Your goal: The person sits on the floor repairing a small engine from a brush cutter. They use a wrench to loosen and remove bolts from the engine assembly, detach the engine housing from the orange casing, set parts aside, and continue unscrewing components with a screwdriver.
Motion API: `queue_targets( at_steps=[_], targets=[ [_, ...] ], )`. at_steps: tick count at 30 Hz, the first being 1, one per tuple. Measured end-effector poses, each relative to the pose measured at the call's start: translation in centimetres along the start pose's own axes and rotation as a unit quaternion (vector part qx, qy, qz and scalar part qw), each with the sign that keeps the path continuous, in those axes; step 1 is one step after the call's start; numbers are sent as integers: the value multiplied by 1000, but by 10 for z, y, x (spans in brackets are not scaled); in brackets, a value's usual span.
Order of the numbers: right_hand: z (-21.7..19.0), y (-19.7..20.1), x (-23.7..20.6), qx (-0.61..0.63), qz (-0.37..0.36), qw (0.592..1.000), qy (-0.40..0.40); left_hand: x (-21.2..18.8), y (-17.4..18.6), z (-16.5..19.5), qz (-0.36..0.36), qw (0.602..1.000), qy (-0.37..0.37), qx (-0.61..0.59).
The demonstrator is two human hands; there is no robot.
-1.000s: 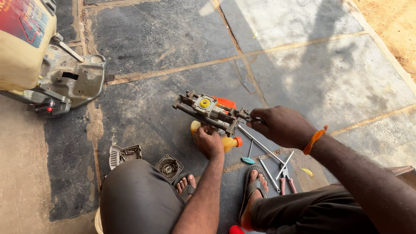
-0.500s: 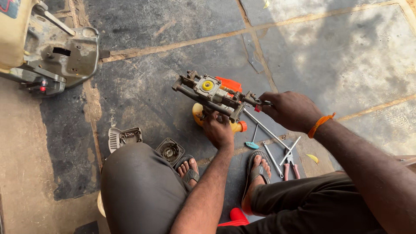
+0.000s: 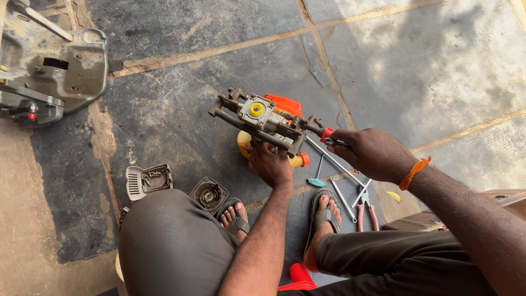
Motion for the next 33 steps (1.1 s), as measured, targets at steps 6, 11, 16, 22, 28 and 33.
queue_targets(
  at_steps=[6,11,16,22,28,33],
  targets=[
    [14,-8,1,-3,-6,1000,-8,-1,-5,-7,-14,999,31,-13],
    [38,-19,8,6,-20,999,-28,-4,-7,-6,1,999,32,-15],
    [51,-26,12,-6,-31,999,-29,-1,0,0,28,999,31,7],
    [49,-28,14,-15,-46,998,-39,-2,-10,-6,-40,996,73,-45],
    [47,-29,17,-14,-36,999,-18,-4,-3,1,32,999,2,-8],
    [48,-32,18,-18,-39,999,-18,-2,-9,-6,-54,997,58,-10]
  ],
)
Point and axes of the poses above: each hand's wrist, its own x-axis towards the middle knuckle, its own y-axis out of the back of the hand, z = x × y, the point moved 7 cm from there along x, towards the middle knuckle, and after that the axes turned 1 degree about -z, right-handed, at the moved point
